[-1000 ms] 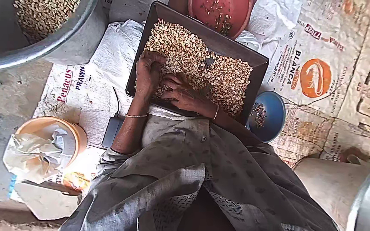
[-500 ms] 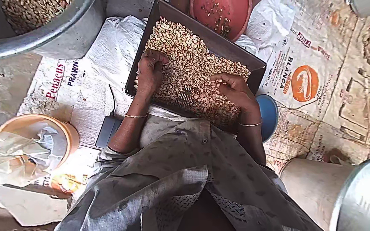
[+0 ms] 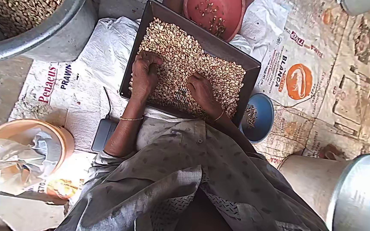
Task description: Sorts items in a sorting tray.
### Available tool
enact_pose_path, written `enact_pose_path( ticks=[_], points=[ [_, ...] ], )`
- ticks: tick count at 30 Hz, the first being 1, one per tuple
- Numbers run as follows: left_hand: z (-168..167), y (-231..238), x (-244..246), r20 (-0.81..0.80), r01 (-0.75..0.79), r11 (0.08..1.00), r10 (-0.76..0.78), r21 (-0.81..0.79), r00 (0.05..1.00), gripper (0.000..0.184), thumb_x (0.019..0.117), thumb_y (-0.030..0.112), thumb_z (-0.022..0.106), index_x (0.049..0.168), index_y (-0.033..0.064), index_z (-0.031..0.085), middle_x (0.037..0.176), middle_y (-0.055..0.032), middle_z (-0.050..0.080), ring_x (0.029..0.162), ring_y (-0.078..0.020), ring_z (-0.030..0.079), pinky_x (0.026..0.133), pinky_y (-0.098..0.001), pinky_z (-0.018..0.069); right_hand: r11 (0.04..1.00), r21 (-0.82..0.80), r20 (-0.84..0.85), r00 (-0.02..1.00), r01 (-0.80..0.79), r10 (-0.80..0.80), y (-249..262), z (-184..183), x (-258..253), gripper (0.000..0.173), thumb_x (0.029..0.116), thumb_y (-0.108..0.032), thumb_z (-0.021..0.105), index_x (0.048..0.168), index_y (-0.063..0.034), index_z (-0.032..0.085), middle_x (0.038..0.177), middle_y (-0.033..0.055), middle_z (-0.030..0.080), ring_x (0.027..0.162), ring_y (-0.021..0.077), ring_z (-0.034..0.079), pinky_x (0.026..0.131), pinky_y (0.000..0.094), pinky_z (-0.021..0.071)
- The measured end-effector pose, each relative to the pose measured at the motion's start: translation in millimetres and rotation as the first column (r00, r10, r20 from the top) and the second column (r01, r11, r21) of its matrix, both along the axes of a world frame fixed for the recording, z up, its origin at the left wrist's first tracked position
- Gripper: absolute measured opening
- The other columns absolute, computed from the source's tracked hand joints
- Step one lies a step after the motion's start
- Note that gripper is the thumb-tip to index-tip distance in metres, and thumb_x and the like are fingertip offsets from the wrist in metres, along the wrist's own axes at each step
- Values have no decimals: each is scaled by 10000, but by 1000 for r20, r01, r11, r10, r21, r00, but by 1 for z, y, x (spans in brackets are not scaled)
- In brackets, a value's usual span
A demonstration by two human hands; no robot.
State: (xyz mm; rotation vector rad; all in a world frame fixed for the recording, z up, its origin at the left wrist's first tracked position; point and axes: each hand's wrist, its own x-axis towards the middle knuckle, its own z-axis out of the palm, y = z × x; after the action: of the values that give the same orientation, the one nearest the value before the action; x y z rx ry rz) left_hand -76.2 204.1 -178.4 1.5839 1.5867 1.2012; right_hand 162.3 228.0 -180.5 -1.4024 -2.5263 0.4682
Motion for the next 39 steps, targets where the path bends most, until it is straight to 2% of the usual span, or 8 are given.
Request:
enact_pose_path(
  ticks=[5,8,10,12,17,21,27,39],
  points=[
    [1,-1,0,-39,-8,1000,8,1,999,308,1003,10,448,1095,-7,741,1216,-201,679,1216,-291,600,1095,-405,421,990,-142,-80,996,19,-30,5,17,4,177,1006,-95,592,1015,14,732,981,182,737,899,318,722,848,477,560],
    [5,-2,3,-99,58,998,-57,11,994,264,998,71,512,1119,-16,730,1244,-240,644,1215,-355,584,1078,-461,423,980,-167,-448,877,108,-173,32,36,16,191,999,-72,598,1089,70,689,937,138,726,777,169,715,754,339,615],
    [7,-2,6,-130,152,988,-145,41,981,269,985,93,550,1157,-25,720,1288,-259,603,1227,-379,562,1081,-474,424,969,-152,-694,678,192,-243,59,55,25,413,1019,-69,560,1372,133,493,1174,176,667,950,203,721,841,360,632],
    [4,-3,9,-192,263,962,-245,78,950,270,988,116,559,1154,-11,730,1331,-253,586,1258,-397,538,1104,-505,393,958,-193,-747,602,210,-282,75,66,29,484,1040,-117,546,1447,108,412,1258,179,633,1051,234,705,890,378,626],
    [-2,-3,19,-392,448,893,-401,33,828,263,995,119,530,1108,47,756,1233,-207,648,1190,-432,577,986,-669,375,974,-227,-361,928,10,-94,45,54,21,250,1018,-69,530,1178,3,708,1093,137,719,924,151,692,844,303,566],
    [-5,-3,19,-425,464,884,-442,-56,790,219,975,58,572,1101,14,745,1229,-230,646,1178,-462,574,1008,-670,371,944,-330,-244,965,9,-94,24,47,50,176,995,-47,557,1070,-10,713,942,97,704,777,113,645,740,286,539],
    [-3,-2,20,-409,452,889,-442,-76,798,239,972,63,570,1125,13,746,1254,-233,645,1210,-471,564,1025,-684,360,983,-165,-91,994,-79,65,-15,14,73,177,939,-51,652,1059,-37,781,1019,174,690,971,329,671,897,479,541],
    [-1,-3,21,-406,433,896,-432,-96,805,241,973,39,567,1134,12,743,1265,-226,641,1224,-467,553,1028,-672,364,977,-214,-484,868,2,-108,-32,15,66,121,943,-13,659,981,15,771,1020,142,735,910,146,704,849,281,580]
  ],
)
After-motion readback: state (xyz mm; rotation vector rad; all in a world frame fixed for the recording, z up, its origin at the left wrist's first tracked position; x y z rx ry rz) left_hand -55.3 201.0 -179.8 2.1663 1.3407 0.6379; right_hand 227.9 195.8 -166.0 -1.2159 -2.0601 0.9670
